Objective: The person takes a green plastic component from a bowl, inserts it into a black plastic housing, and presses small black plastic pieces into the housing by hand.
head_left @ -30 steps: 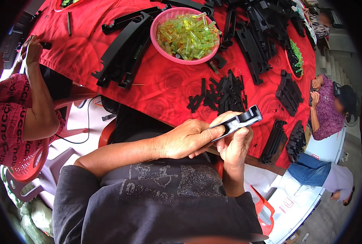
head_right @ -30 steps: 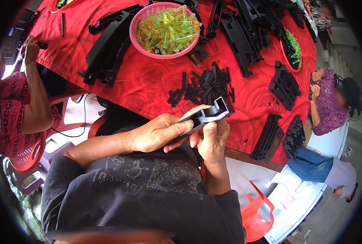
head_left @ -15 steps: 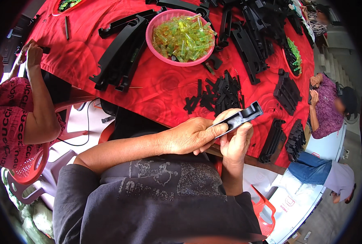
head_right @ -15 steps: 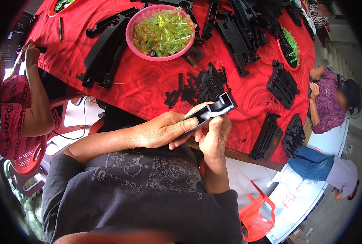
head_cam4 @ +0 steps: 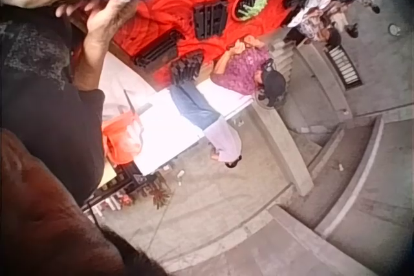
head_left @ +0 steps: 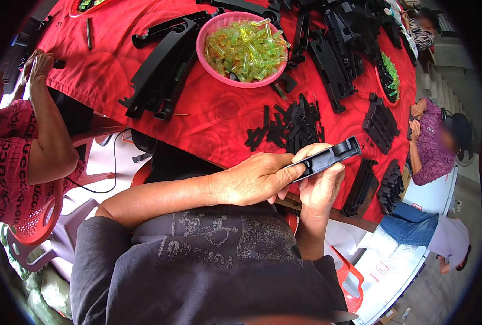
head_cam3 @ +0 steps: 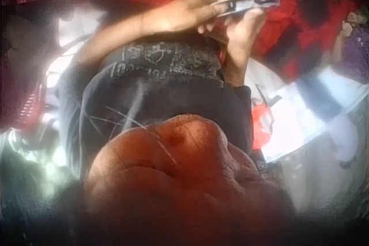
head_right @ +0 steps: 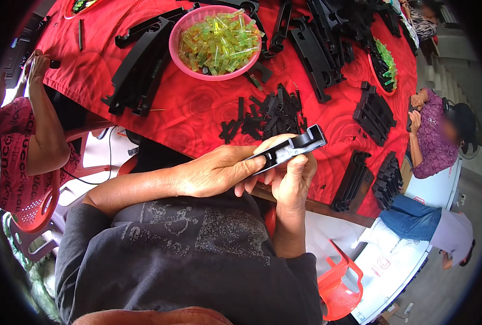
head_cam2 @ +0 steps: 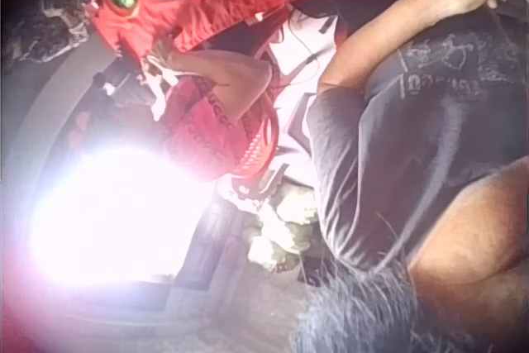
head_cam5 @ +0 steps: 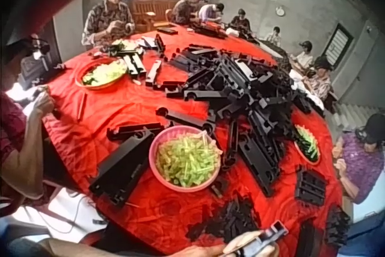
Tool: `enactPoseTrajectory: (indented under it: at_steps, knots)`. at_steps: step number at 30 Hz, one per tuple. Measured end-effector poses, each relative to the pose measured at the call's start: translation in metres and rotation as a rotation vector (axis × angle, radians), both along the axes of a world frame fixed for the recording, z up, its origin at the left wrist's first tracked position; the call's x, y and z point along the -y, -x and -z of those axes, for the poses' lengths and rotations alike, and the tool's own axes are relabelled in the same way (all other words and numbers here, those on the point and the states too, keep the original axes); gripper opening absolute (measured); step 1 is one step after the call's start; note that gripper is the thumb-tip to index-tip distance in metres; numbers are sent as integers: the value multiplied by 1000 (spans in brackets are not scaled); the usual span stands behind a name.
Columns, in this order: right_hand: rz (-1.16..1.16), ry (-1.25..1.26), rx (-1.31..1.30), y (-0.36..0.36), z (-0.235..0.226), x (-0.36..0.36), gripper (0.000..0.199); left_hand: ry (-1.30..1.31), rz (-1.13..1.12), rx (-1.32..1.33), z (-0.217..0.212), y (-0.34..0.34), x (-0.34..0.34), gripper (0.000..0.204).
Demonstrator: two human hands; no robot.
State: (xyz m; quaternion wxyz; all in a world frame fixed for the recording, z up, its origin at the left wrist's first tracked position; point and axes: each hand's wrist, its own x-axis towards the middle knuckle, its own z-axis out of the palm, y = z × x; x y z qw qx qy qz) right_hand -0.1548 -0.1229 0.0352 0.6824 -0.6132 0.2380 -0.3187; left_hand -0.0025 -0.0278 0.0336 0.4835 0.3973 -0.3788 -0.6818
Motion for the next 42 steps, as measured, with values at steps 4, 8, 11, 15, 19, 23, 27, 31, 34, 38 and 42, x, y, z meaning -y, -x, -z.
enactPoseTrajectory:
  at_steps: [4, 8, 11, 15, 19, 23, 27, 31, 34, 38, 42]
  knots:
    - [-16, -57, -17, 1, -5, -1, 63, -78, -4, 5, -3, -2, 0, 42]
    - [52, -52, 71, -1, 2, -4, 64, -119, 63, 1, -3, -1, 2, 37]
    - [109, -39, 52, 2, 4, -2, 65, -85, 63, 17, -3, -3, 1, 34]
    - [130, -34, 57, 5, 1, 6, 66, -48, 60, 13, 11, -1, -2, 32]
    - [145, 47, 51, 8, -12, 13, 68, 35, 117, -120, 13, -1, -4, 27]
    - [138, 41, 38, 6, -13, 14, 68, 65, 104, -188, 16, -3, -5, 26]
    - [148, 53, 25, 4, -14, 11, 68, 48, 97, -176, 15, -4, -7, 25]
    - [129, 60, 3, 4, -15, 10, 69, 70, 52, -144, 17, -1, -6, 25]
    - [108, 67, -6, 3, -13, 7, 69, 77, 7, -151, 16, 3, -6, 25]
    - [102, 50, -5, 3, -9, 7, 70, 3, 27, -125, 5, -5, -7, 27]
    - [58, -27, 50, 6, -7, 8, 64, 11, 16, -2, 1, -12, -7, 26]
